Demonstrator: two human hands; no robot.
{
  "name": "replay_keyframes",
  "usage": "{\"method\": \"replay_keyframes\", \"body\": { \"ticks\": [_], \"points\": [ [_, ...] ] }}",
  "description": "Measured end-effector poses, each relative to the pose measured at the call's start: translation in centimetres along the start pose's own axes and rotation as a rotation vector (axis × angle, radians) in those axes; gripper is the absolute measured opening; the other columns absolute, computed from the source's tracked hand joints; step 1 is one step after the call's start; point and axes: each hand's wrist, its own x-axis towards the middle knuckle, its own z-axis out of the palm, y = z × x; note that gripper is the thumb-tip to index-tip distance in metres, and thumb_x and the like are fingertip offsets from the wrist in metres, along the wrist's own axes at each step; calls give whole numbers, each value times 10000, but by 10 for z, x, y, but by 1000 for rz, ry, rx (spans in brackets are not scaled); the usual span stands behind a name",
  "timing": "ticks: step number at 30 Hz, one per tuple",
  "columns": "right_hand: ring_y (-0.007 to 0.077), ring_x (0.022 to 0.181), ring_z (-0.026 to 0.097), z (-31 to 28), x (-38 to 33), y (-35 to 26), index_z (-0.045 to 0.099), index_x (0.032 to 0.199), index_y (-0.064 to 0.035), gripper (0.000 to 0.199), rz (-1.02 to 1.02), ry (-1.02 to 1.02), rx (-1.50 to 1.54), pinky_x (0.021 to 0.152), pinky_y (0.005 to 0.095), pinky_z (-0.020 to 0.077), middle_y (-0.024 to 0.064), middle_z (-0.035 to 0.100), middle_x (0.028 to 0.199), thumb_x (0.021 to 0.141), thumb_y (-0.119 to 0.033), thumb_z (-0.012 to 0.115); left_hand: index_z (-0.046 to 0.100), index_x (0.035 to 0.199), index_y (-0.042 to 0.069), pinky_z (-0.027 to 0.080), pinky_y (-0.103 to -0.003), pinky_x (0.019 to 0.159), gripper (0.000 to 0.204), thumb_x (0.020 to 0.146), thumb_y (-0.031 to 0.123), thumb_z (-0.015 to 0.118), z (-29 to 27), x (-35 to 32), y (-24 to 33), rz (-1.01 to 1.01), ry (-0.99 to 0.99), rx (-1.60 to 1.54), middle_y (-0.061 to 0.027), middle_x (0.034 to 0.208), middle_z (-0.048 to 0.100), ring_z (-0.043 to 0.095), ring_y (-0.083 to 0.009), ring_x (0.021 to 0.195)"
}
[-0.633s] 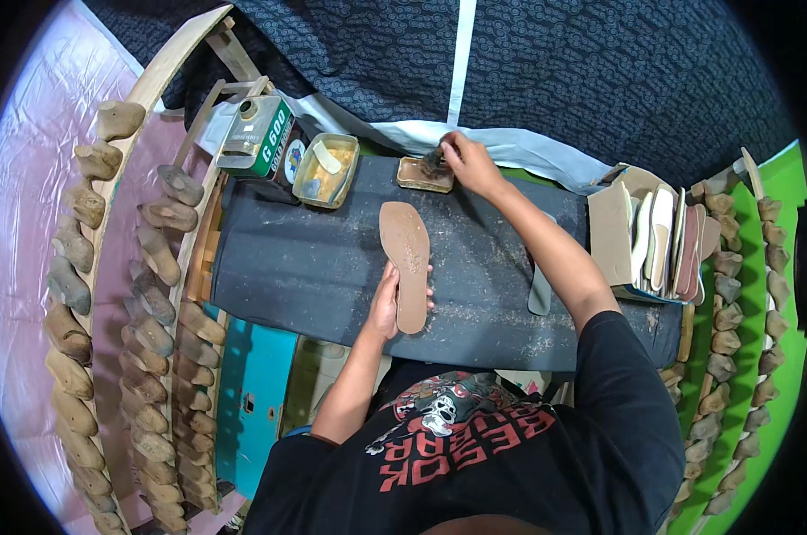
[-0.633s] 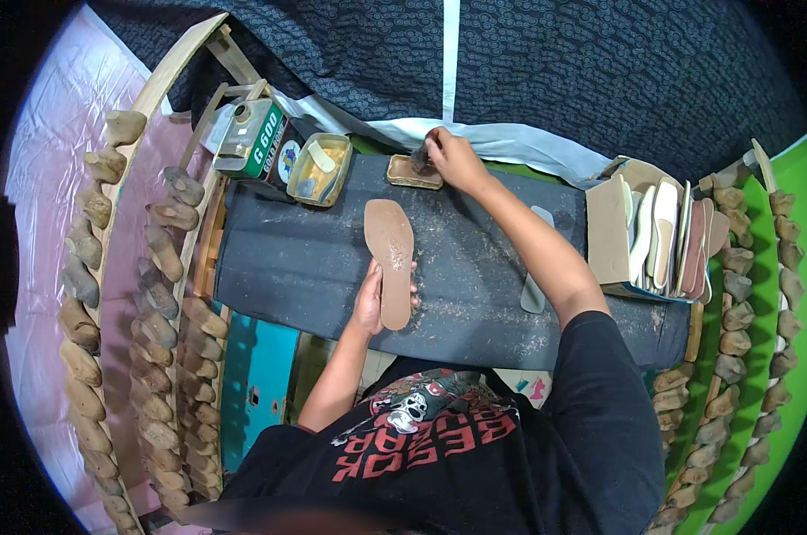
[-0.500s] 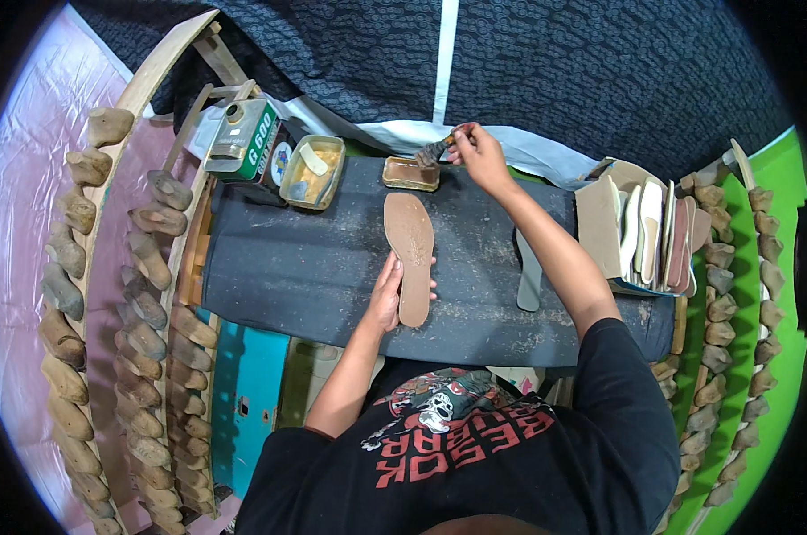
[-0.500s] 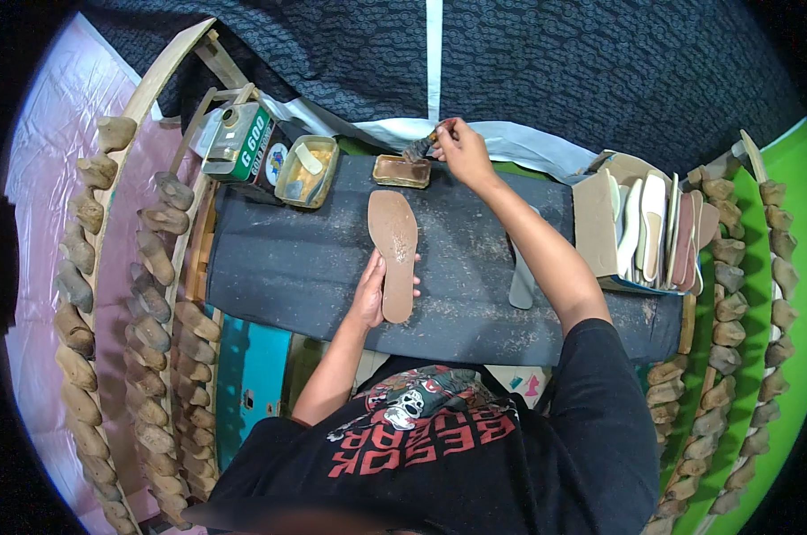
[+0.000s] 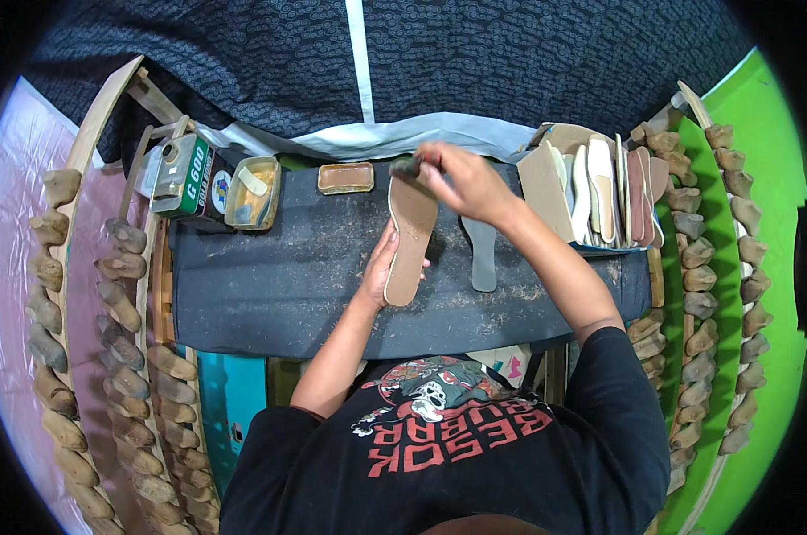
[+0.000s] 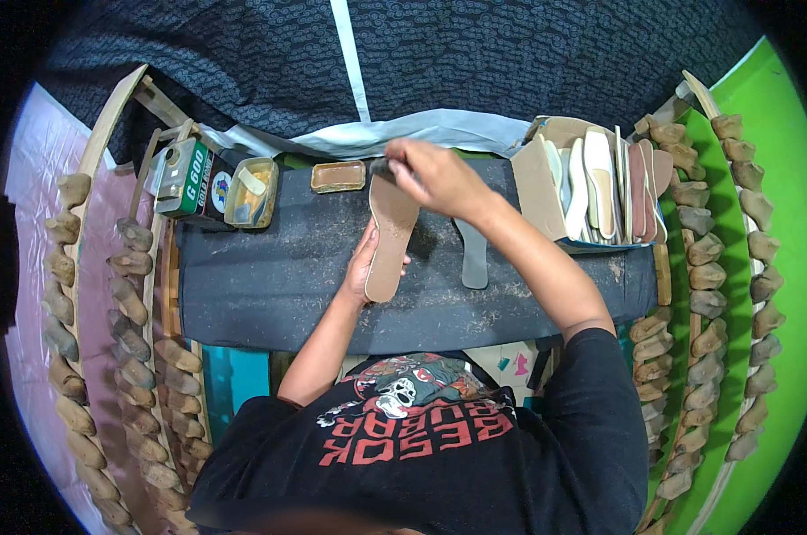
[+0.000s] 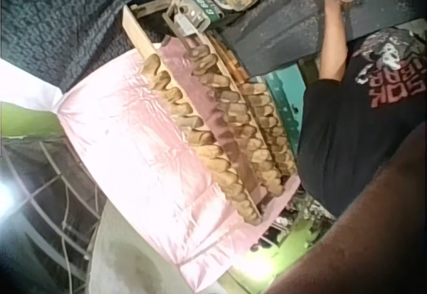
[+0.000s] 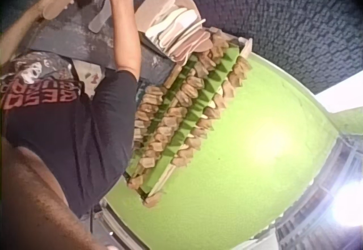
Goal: The person applies glue onto shoe insoles using a brush, places the insoles into a basket on the floor, takes more insoles from a cardboard box, and brushes glue onto another insole.
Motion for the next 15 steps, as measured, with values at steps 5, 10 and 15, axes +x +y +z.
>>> {"method": "replay_keyframes", "body": {
  "ticks": [5, 10, 15],
  "points": [
    [364, 815, 653, 0, -34, -24, 576, 1070, 5, 207, -165, -149, -4, 730, 439, 532, 160, 644, 885, 892, -68, 652, 176, 1630, 249, 633, -383, 671, 663, 1065, 403, 487, -2, 10, -2, 6, 5, -110, -128, 1306, 605, 719, -273, 862],
    [336, 768, 649, -16, -9, -7, 589, 1081, -6, 188, -129, -117, -48, 704, 410, 531, 155, 634, 863, 910, -70, 635, 188, 1626, 233, 628, -371, 663, 646, 1070, 389, 479, 3, 9, -4, -13, -56, -86, -135, 1313, 609, 719, -270, 849],
    [348, 769, 650, -13, 14, 15, 591, 1080, 1, 210, -238, -7, -123, 713, 408, 539, 159, 646, 885, 882, -43, 645, 172, 1621, 195, 623, -364, 657, 695, 1051, 408, 508, 12, 6, -11, -2, -45, -75, -134, 1253, 608, 715, -256, 838]
  ]
}}
